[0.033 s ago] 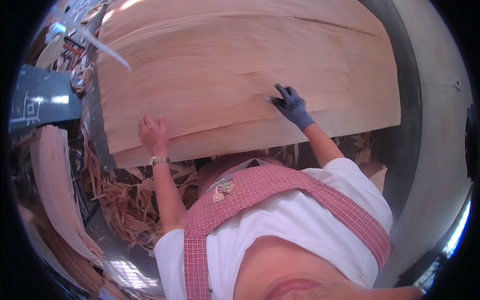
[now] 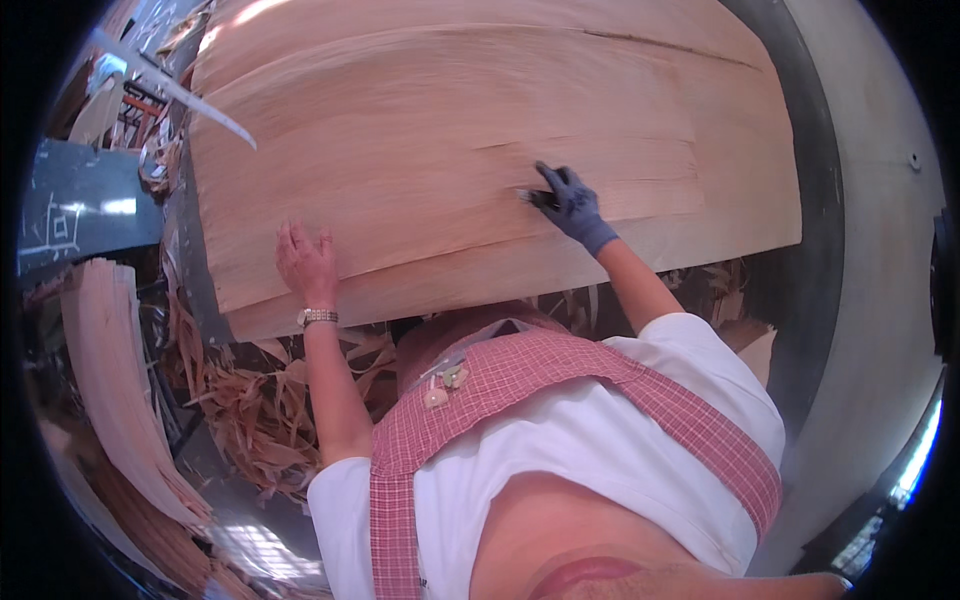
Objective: The person sorts, aligns, and trims large thin wood veneers on a metal table, using a utility knife to cut away excess and a measuring tape to check the length.
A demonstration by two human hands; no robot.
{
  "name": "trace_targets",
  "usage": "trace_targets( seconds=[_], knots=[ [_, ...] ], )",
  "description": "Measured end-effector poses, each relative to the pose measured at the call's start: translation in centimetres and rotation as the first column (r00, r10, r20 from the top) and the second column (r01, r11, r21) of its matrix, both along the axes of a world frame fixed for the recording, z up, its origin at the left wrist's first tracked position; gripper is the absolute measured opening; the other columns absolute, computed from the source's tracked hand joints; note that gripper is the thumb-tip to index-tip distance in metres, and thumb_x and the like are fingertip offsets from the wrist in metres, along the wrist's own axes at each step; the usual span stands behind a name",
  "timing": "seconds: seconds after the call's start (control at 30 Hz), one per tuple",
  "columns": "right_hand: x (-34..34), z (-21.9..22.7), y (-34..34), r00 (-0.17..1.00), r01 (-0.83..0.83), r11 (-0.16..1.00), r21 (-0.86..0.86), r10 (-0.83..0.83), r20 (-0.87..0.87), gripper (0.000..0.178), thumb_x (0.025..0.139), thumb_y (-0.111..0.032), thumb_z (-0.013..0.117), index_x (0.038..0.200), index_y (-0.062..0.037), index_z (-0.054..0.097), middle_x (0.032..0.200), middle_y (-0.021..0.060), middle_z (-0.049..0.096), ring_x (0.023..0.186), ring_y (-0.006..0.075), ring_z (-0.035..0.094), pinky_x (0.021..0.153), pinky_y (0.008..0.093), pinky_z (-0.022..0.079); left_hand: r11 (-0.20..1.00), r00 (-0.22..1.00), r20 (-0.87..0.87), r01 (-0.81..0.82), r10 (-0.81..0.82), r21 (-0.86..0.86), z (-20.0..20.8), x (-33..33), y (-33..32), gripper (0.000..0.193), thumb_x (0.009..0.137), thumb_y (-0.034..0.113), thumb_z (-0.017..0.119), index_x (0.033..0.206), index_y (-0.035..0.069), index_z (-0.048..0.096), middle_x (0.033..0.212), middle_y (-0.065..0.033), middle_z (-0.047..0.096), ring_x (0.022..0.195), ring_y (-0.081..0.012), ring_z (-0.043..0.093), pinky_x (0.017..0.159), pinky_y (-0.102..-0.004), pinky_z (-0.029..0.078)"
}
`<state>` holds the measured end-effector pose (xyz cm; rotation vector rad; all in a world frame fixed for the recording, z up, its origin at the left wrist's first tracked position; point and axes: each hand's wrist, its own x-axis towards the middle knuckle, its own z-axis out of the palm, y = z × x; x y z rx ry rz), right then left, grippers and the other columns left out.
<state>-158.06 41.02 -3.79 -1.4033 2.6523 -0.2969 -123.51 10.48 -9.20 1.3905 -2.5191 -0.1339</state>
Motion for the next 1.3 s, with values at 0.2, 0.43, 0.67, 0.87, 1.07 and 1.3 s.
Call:
trace_targets(
  seconds=[0.2, 0.43, 0.67, 0.87, 1.07, 1.3],
  knots=[
    [0.1, -4.1, -1.0, 0.95, 0.067, 0.991, -0.12, -0.027, 0.311, 0.047, 0.083, -0.03, 0.071, 0.124, -0.0123, 0.055, 0.109, 0.0162, 0.057, 0.095, 0.0338, 0.061, 0.08, 0.043, 0.053, 0.999, 0.999, -0.034, -0.017, 0.016, -0.038, -5.8, 8.4, -5.3, 0.072, 0.09, 0.045, 0.06, 0.146, 0.007, 0.035, 0.152, -0.0137, 0.034, 0.143, -0.0314, 0.026, 0.117, -0.0469, 0.021],
    [10.9, -5.0, -14.9, 0.867, -0.424, 0.856, -0.294, 0.478, 0.14, 0.026, 0.088, -0.007, 0.058, 0.114, -0.0048, 0.054, 0.111, 0.0223, 0.055, 0.1, 0.0383, 0.056, 0.082, 0.0462, 0.049, 0.984, 0.985, 0.034, 0.165, -0.168, 0.072, -0.9, 18.0, -10.2, 0.065, 0.086, 0.031, 0.067, 0.143, 0.012, 0.043, 0.146, -0.0071, 0.044, 0.134, -0.0258, 0.041, 0.115, -0.0455, 0.027],
    [30.3, -5.0, -31.8, 0.501, -0.862, 0.504, -0.052, 0.863, 0.057, 0.023, 0.094, -0.021, 0.049, 0.108, -0.0034, 0.05, 0.057, 0.0093, 0.059, 0.046, 0.0308, 0.059, 0.043, 0.0463, 0.044, 0.901, 0.932, -0.079, 0.362, -0.353, 0.24, 2.7, 19.7, -13.1, 0.075, 0.074, 0.016, 0.074, 0.142, 0.016, 0.044, 0.134, -0.0045, 0.056, 0.122, -0.0239, 0.052, 0.112, -0.0432, 0.033],
    [37.6, -6.3, -37.7, 0.424, -0.899, 0.419, -0.124, 0.905, -0.019, 0.028, 0.091, -0.02, 0.05, 0.112, -0.0021, 0.049, 0.06, 0.0094, 0.063, 0.047, 0.0278, 0.062, 0.041, 0.0441, 0.044, 0.858, 0.881, -0.118, 0.472, -0.457, 0.202, 1.2, 21.6, -15.8, 0.07, 0.071, 0.007, 0.073, 0.136, 0.018, 0.051, 0.129, -0.0044, 0.059, 0.117, -0.0258, 0.056, 0.105, -0.0387, 0.041],
    [36.1, -4.5, -35.6, 0.438, -0.892, 0.426, 0.151, 0.897, 0.057, 0.042, 0.089, -0.019, 0.051, 0.127, -0.0035, 0.045, 0.066, 0.0093, 0.065, 0.051, 0.0266, 0.063, 0.041, 0.0442, 0.044, 0.868, 0.889, -0.08, 0.457, -0.45, 0.193, 1.7, 21.9, -16.0, 0.061, 0.07, 0.005, 0.072, 0.129, 0.016, 0.058, 0.133, -0.0041, 0.057, 0.119, -0.0264, 0.055, 0.103, -0.038, 0.043],
    [22.1, -1.5, -21.5, 0.615, -0.775, 0.505, 0.38, 0.741, 0.27, 0.036, 0.093, -0.018, 0.046, 0.128, -0.0102, 0.046, 0.066, 0.0102, 0.064, 0.049, 0.0288, 0.062, 0.041, 0.0447, 0.044, 0.881, 0.897, -0.014, 0.436, -0.441, 0.184, 2.7, 21.0, -15.5, 0.049, 0.074, 0.012, 0.072, 0.121, 0.011, 0.061, 0.128, -0.0056, 0.059, 0.115, -0.0247, 0.056, 0.1, -0.0386, 0.044]
  ],
)
